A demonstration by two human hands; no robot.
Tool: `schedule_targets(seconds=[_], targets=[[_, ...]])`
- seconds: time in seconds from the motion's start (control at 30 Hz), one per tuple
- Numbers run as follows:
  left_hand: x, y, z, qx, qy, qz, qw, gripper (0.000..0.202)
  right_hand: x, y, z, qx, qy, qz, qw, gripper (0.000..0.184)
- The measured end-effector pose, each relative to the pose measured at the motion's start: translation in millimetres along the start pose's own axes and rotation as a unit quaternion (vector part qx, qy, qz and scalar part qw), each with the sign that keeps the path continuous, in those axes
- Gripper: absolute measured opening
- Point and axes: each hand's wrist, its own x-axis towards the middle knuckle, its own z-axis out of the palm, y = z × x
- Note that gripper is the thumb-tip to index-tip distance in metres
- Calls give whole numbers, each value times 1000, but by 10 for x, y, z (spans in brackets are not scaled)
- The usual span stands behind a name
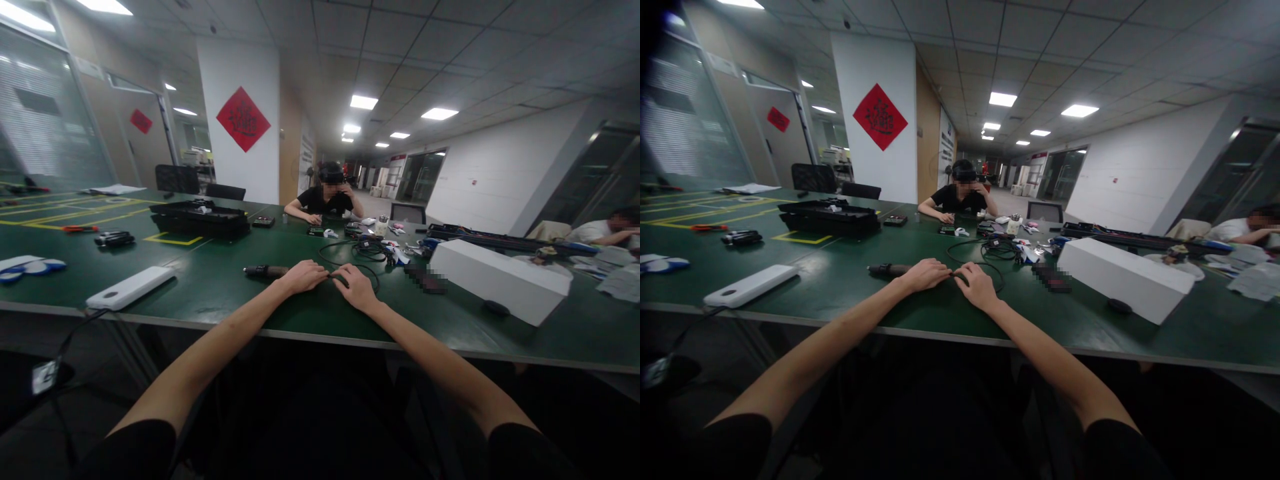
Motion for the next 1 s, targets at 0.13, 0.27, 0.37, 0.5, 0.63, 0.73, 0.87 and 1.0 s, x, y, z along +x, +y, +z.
schedule_targets(seconds=[0.13,0.27,0.37,0.5,0.63,0.73,0.87,1.0], targets=[[-160,-259,-108,-5,27,-78,997,33,10,-35,-79,-36,74,42,996,24],[-381,-530,-181,6,40,-194,980,33,16,-28,-98,-33,85,61,994,25],[-537,-714,-208,15,53,-299,953,35,14,-34,-84,-27,76,55,995,24],[-734,-914,-208,33,50,-403,913,37,9,-42,-82,-19,67,41,997,23],[-943,-1018,-152,34,-2,-471,881,36,11,-34,-92,-10,61,40,997,24],[-1055,-1027,-95,30,-38,-488,871,36,13,-31,-93,-12,60,41,997,23],[-1008,-980,-83,38,-35,-479,876,39,13,-33,-90,-12,56,38,998,23],[-762,-846,-109,49,-21,-440,896,44,11,-31,-81,-12,55,34,998,22]])
